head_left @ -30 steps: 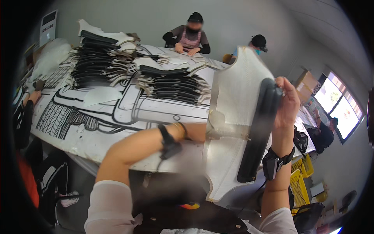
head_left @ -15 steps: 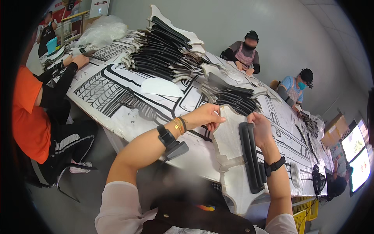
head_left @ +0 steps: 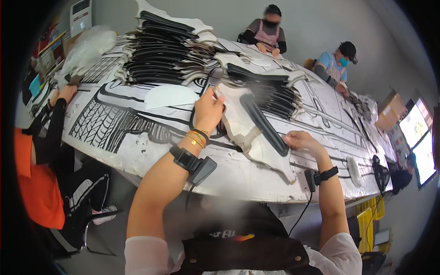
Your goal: Applying a white adhesive or reinforcement layer to shoe upper components at a manufacturing table.
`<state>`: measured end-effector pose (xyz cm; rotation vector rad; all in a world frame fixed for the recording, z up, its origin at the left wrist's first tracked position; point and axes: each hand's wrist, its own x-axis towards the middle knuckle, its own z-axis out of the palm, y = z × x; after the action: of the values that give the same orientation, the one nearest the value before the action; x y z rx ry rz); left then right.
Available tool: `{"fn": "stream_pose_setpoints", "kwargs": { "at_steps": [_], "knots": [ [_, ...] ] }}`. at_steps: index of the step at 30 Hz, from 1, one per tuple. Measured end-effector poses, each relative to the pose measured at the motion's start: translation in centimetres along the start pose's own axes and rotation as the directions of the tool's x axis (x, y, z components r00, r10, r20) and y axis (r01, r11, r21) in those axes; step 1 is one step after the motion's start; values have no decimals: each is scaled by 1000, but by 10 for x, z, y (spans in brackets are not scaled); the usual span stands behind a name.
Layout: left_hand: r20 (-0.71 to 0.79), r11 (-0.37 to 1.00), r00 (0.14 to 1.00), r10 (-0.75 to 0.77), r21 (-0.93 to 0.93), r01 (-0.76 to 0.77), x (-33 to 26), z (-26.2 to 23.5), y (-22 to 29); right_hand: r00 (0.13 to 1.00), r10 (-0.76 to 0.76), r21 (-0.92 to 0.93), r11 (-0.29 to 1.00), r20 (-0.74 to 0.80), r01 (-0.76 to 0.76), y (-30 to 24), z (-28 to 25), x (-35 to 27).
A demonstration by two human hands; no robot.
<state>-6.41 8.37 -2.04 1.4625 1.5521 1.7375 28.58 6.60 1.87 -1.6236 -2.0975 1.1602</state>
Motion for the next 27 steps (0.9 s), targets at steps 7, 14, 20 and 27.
{"fn": "stream_pose_setpoints", "kwargs": {
  "at_steps": [7,14,20,27],
  "knots": [
    [153,947,980,-126,-276,165,-17,-4,33,977,-196,-220,960,-78,175,4,6,-12],
    [740,943,599,-305,145,301,-36,-15,71,834,-386,-415,885,-394,213,57,-24,8],
    [699,944,636,-326,210,253,-37,-19,58,689,-487,-341,872,-537,351,54,10,11],
    [735,923,666,130,-335,189,-45,-12,34,511,-476,-241,855,-716,459,30,8,-3]
  ]
}}
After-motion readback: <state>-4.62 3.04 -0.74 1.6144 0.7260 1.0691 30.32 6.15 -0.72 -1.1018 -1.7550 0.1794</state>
